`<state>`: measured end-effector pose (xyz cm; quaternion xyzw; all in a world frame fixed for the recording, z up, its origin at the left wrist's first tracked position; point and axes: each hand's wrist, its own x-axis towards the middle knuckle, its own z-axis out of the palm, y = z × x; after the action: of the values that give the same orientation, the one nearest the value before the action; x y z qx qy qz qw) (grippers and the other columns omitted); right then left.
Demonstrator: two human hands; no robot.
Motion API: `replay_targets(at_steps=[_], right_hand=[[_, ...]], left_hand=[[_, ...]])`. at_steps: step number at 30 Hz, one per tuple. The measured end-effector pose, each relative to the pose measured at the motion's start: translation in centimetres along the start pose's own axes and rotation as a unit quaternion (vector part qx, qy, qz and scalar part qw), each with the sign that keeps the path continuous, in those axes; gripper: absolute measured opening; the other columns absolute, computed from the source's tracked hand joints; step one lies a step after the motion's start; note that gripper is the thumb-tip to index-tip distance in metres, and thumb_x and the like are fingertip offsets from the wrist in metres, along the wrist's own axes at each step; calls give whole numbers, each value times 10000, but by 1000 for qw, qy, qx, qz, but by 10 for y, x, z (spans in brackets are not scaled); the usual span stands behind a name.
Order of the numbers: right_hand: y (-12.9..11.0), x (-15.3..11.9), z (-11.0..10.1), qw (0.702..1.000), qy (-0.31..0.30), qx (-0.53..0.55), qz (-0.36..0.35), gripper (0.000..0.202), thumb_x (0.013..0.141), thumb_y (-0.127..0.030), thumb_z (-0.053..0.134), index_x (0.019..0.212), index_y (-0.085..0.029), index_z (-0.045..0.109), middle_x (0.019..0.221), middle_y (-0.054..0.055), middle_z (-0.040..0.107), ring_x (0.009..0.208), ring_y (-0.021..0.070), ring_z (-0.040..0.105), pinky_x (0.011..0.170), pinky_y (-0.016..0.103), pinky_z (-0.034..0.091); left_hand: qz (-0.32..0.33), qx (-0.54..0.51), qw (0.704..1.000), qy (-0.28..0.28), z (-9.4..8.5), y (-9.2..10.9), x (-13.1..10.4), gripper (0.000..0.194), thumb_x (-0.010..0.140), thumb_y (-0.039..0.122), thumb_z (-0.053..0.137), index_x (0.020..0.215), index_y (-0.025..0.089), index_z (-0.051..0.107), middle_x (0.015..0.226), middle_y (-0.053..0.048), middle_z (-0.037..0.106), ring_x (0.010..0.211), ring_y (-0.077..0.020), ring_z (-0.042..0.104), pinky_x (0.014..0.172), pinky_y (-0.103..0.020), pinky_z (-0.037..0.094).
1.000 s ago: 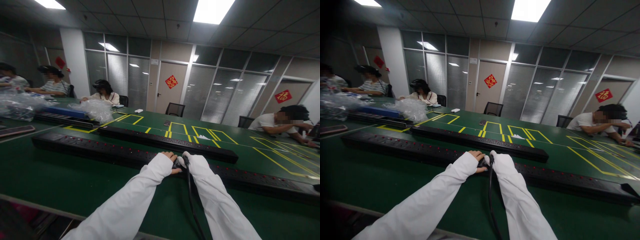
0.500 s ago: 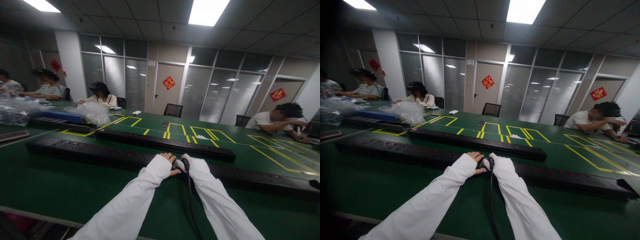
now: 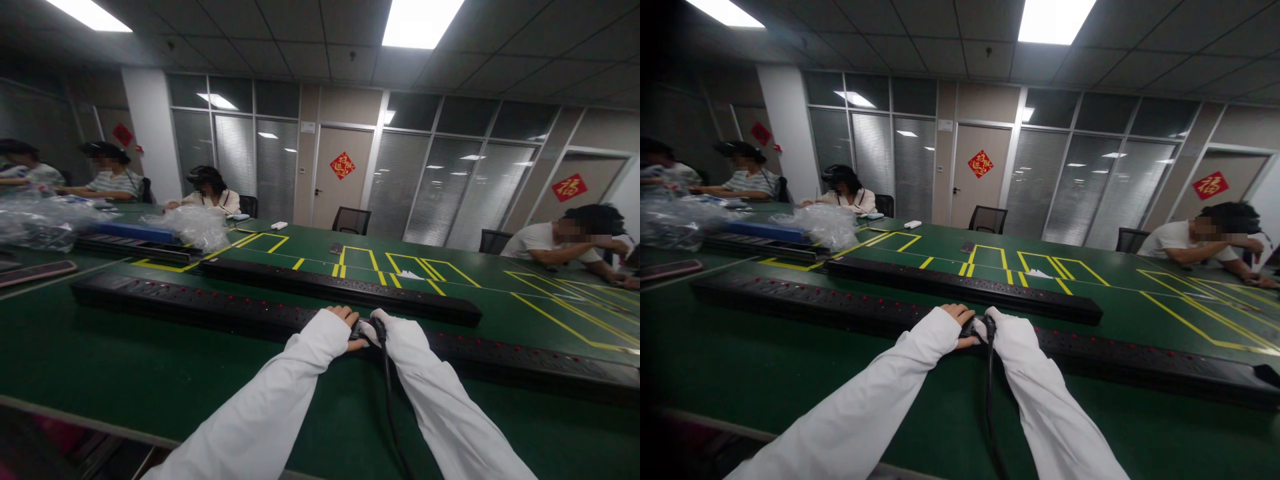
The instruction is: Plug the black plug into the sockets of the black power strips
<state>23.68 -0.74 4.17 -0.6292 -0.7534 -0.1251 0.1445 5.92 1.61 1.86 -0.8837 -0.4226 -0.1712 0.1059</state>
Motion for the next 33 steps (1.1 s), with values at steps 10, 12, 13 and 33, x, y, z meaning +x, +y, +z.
replay_targets(at_steps=[10, 12, 13, 33], right_hand=[[-6, -1, -7, 1000, -1, -9, 2, 389, 799, -623, 400, 923, -298, 575, 678, -21, 653, 619, 164, 606, 488, 239, 269], [-6, -2, -7, 1000, -4, -10, 4, 380, 803, -617, 400, 922, -300, 572, 677, -25, 651, 623, 165, 607, 487, 237, 269], [-6, -2, -7, 1000, -5, -10, 5, 373, 804, -614, 402, 921, -302, 570, 684, -28, 652, 631, 165, 609, 488, 234, 270], [-7, -4, -12, 1000, -8, -7, 12, 370, 802, -614, 412, 927, -306, 574, 665, -23, 638, 608, 150, 597, 488, 220, 300]], left_hand=[[11, 2, 1000, 13, -7, 2, -2, 594, 772, 643, 426, 1138, 182, 510, 1072, -92, 578, 941, -271, 546, 800, -389, 420], [11, 0, 1000, 18, -6, 2, -3, 590, 772, 644, 426, 1127, 182, 517, 1067, -90, 581, 935, -269, 549, 795, -389, 422], [11, -1, 1000, 21, -6, 2, -2, 586, 772, 642, 427, 1122, 181, 521, 1066, -89, 582, 933, -268, 550, 793, -388, 423], [9, 0, 1000, 9, -5, 2, -2, 607, 776, 644, 421, 1143, 168, 509, 1087, -105, 575, 952, -277, 544, 819, -401, 413]])
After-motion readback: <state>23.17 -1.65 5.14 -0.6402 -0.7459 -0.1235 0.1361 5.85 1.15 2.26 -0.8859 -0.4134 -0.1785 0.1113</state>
